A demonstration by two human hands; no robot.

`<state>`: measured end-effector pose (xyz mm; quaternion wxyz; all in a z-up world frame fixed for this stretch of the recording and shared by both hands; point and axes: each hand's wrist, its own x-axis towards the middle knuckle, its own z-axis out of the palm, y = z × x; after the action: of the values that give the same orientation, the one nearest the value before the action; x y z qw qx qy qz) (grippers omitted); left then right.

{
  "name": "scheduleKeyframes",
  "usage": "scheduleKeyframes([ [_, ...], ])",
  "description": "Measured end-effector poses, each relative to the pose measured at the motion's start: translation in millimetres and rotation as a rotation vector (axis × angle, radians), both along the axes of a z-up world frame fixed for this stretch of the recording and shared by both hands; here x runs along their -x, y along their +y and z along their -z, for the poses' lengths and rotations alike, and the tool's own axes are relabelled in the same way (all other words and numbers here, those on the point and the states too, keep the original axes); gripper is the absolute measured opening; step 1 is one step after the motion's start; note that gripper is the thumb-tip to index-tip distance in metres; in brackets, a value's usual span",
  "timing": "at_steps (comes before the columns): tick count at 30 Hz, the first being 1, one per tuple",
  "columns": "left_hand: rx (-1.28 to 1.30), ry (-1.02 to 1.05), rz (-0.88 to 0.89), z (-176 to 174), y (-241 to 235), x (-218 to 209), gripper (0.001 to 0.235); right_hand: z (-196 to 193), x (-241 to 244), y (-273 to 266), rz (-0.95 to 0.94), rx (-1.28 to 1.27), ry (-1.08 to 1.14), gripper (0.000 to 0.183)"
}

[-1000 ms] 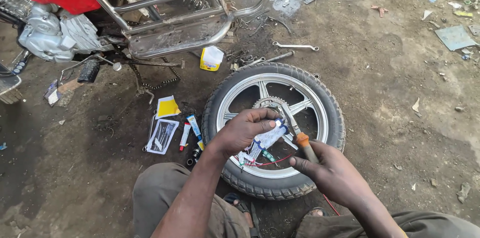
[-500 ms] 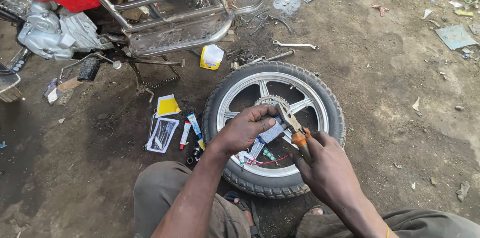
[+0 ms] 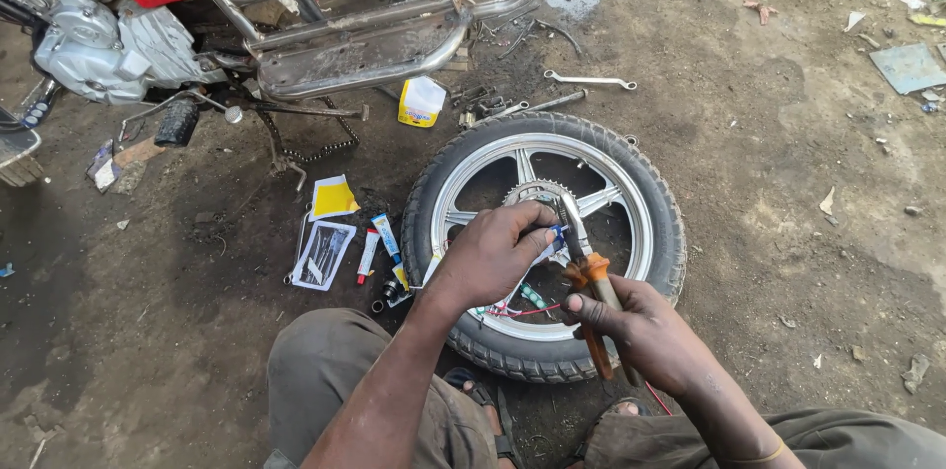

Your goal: The person sits on the ground and works on a motorcycle wheel, stripping and twisting wires, then applying adhesive from a tube to secure the connections on the wheel hub.

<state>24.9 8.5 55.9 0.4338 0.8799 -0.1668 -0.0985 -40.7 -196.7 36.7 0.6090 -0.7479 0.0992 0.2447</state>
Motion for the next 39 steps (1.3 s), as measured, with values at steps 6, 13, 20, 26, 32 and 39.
scheduleKeyframes([
  [6,-0.081,-0.04,-0.032,5.2,1.0,0.4,0.021,0.7,3.3,8.2,-0.092,0.214,-0.118,0.03],
  [13,-0.107,-0.085,-0.065,14.8,-2.3,-1.2,0.02,20.4,1.4,4.9,-0.153,0.42,-0.276,0.038],
  [20,-0.151,-0.106,-0.161,21.7,-16.4,2.0,0.02,7.7,3.3,8.4,-0.124,0.493,-0.155,0.038],
  [26,-0.166,-0.264,-0.215,28.3,-23.2,2.9,0.016,-4.9,4.6,13.2,-0.065,0.39,0.017,0.032],
  [32,-0.145,-0.21,-0.199,23.2,-21.0,3.3,0.019,12.1,5.6,13.4,-0.083,0.47,-0.188,0.045],
  [39,0.027,-0.15,-0.19,7.9,-12.8,7.3,0.017,41.1,-0.5,13.7,0.055,0.299,-0.223,0.046],
])
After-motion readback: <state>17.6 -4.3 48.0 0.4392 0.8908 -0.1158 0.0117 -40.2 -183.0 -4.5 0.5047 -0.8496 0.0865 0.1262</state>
